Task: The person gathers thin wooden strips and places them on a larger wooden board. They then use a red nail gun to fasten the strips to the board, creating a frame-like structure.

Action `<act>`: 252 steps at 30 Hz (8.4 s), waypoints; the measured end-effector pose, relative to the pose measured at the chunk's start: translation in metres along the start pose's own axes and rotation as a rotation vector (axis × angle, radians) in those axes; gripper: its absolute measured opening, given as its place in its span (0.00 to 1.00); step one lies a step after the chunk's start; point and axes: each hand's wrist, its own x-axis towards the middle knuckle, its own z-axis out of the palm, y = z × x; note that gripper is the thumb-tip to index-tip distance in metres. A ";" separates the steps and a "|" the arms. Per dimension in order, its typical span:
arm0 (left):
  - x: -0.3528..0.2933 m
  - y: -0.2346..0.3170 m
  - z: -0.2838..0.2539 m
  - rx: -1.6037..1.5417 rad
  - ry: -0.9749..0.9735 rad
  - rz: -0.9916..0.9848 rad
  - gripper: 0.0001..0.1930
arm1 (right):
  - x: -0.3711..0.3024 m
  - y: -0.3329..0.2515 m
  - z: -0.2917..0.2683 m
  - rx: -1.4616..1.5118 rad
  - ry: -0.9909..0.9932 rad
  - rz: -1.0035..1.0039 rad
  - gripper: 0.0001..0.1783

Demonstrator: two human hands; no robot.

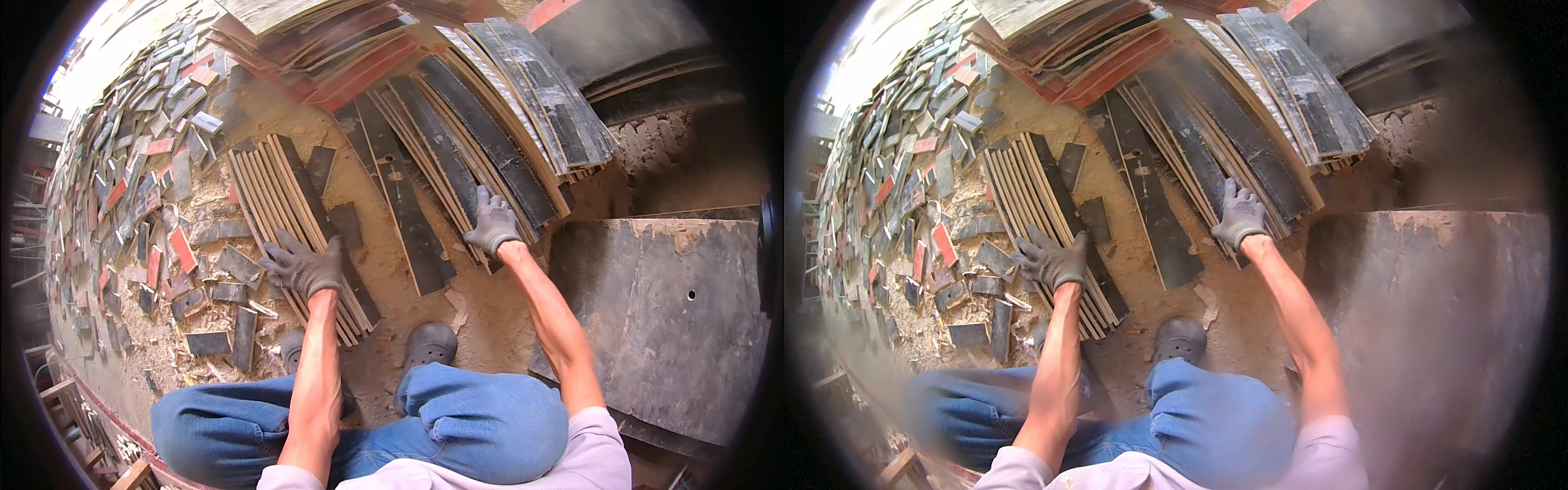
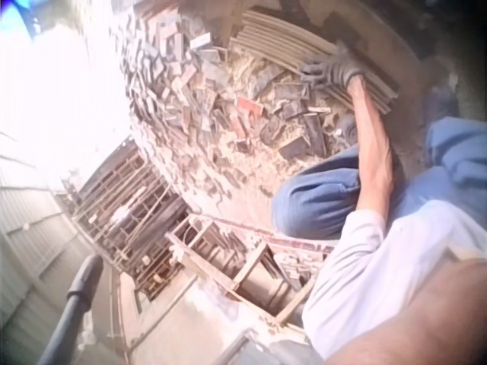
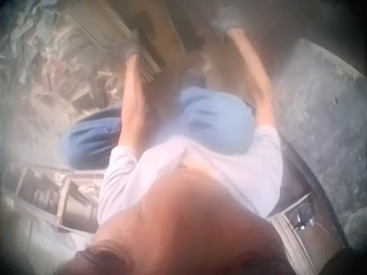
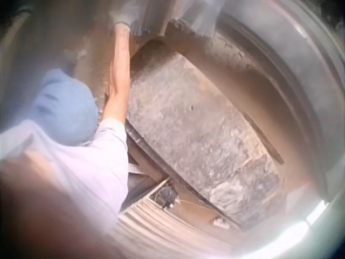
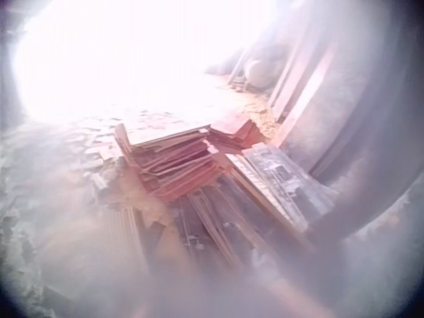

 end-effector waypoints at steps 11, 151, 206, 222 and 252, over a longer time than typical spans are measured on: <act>0.004 -0.014 0.009 -0.047 0.047 0.018 0.62 | -0.074 -0.063 -0.004 1.256 0.123 -0.201 0.46; 0.005 0.008 0.020 -0.059 0.123 0.564 0.22 | -0.087 -0.153 0.070 1.657 -0.613 -0.120 0.38; -0.009 0.035 0.032 -0.156 0.146 0.460 0.38 | -0.101 -0.038 0.060 1.058 0.221 -0.248 0.33; -0.009 0.030 0.035 -0.224 0.176 0.467 0.39 | 0.006 0.078 -0.002 0.031 0.390 0.366 0.42; 0.005 -0.017 0.028 -0.507 0.408 0.542 0.48 | -0.117 -0.158 0.082 0.576 0.431 -0.422 0.16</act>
